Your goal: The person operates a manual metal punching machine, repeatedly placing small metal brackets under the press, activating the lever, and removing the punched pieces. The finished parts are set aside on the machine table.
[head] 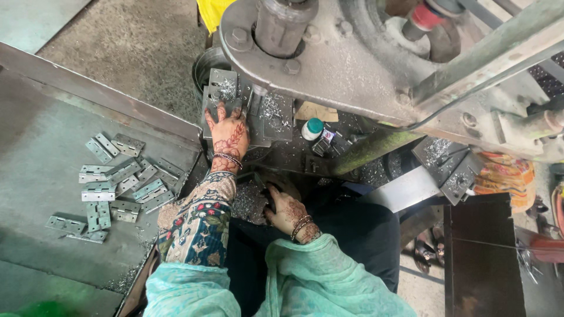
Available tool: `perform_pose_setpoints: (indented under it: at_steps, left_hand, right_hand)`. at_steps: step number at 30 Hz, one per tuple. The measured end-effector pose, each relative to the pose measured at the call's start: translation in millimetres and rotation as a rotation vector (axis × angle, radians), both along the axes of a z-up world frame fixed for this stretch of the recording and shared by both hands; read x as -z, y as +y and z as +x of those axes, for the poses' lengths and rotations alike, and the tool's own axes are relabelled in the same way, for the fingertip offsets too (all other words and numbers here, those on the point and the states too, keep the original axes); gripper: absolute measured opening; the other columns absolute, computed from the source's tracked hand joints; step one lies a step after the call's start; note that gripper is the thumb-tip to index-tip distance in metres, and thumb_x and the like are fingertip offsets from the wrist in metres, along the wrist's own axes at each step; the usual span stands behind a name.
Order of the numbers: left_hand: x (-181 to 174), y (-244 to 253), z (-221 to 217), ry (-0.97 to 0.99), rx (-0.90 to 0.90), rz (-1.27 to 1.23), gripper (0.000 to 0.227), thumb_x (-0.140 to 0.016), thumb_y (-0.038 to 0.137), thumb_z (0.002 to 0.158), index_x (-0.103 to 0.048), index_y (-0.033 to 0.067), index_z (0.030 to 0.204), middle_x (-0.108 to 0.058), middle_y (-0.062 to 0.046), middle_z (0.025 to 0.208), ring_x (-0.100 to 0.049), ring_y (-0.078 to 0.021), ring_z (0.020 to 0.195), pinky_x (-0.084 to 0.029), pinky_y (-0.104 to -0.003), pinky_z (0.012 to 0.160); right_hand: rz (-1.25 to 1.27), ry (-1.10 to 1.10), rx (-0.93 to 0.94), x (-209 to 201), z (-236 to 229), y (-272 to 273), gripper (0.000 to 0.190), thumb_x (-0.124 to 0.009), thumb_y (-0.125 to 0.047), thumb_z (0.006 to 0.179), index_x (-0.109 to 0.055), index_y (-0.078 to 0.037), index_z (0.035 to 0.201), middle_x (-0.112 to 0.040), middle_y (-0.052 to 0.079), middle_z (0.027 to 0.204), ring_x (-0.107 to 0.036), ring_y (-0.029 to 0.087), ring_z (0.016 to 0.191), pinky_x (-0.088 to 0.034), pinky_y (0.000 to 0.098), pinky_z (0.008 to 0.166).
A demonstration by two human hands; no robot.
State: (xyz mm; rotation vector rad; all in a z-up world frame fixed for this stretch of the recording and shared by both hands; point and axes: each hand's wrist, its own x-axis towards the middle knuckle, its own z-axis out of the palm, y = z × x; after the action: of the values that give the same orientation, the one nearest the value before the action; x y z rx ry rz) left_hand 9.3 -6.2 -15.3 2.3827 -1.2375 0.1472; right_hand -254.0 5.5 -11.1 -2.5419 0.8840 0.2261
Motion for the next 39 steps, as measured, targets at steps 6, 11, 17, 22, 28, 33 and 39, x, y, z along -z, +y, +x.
perform_pose_setpoints:
  at_steps: [6,11,17,22,28,33,39]
  left_hand:
    - [15.5,0.4,6.8,-0.075,0.033,0.048,0.050,-0.059,0.021,0.094,-0.064,0.0124,0.143,-0.057,-0.003,0.152,-0.028,-0.0402,0.153,-0.004,-0.072,0.119]
    - [24.0,5.1,9.7,-0.016,0.027,0.053,0.055,-0.057,0.022,0.100,-0.060,0.0099,0.154,-0.058,-0.008,0.149,-0.026,-0.0422,0.156,0.000,-0.073,0.122]
    - [15.1,-4.6,6.1,-0.074,0.021,-0.017,0.047,-0.058,0.022,0.090,-0.068,0.0138,0.134,-0.053,-0.004,0.153,-0.023,-0.0425,0.151,0.001,-0.073,0.115]
    - [2.5,-18.4,7.8,-0.006,0.001,-0.012,0.041,-0.056,0.023,0.095,-0.071,0.0124,0.132,-0.053,-0.001,0.155,-0.023,-0.0406,0.153,0.000,-0.074,0.118]
    - [3.0,-21.1,8.9,-0.033,0.002,-0.042,0.042,-0.055,0.025,0.094,-0.071,0.0122,0.131,-0.053,-0.003,0.153,-0.024,-0.0405,0.151,0.001,-0.074,0.116]
    - [-0.2,-15.9,7.0,0.009,0.009,0.032,0.045,-0.053,0.028,0.097,-0.068,0.0121,0.136,-0.053,-0.002,0.153,-0.024,-0.0387,0.154,0.003,-0.072,0.119]
    - [-4.6,-16.3,5.9,-0.057,0.008,0.047,0.049,-0.052,0.029,0.097,-0.063,0.0151,0.142,-0.049,-0.003,0.157,-0.022,-0.0376,0.154,0.006,-0.074,0.118]
  right_hand:
    - [-0.164,-0.246,0.034,70.0,-20.2,21.1,0.089,-0.078,-0.028,0.079,-0.037,-0.014,0.156,-0.051,0.020,0.149,-0.049,0.041,0.136,-0.045,0.0480,0.109]
    - [-0.009,-0.031,0.101,73.5,-19.3,15.5,0.091,-0.079,-0.031,0.081,-0.032,-0.015,0.158,-0.048,0.020,0.150,-0.047,0.040,0.137,-0.046,0.0480,0.108]
    - [0.046,-0.016,0.043,-0.7,-1.1,4.7,0.083,-0.070,-0.029,0.084,-0.033,-0.013,0.157,-0.063,0.020,0.133,-0.062,0.041,0.117,-0.052,0.0511,0.095]
    - [-0.043,0.014,-0.011,-14.5,9.9,0.7,0.073,-0.071,-0.033,0.087,-0.040,-0.014,0.150,-0.067,0.019,0.122,-0.066,0.040,0.111,-0.055,0.0500,0.092]
    - [-0.051,-0.137,0.093,39.9,-9.5,20.0,0.079,-0.071,-0.031,0.086,-0.035,-0.016,0.155,-0.059,0.023,0.135,-0.066,0.043,0.107,-0.054,0.0510,0.088]
    - [-0.006,-0.112,0.090,50.1,-17.8,16.9,0.081,-0.072,-0.032,0.086,-0.035,-0.017,0.157,-0.063,0.022,0.132,-0.064,0.043,0.115,-0.052,0.0504,0.095]
    - [-0.004,-0.105,-0.007,8.0,-5.9,4.1,0.079,-0.073,-0.029,0.083,-0.038,-0.012,0.152,-0.062,0.023,0.132,-0.060,0.042,0.121,-0.051,0.0482,0.098]
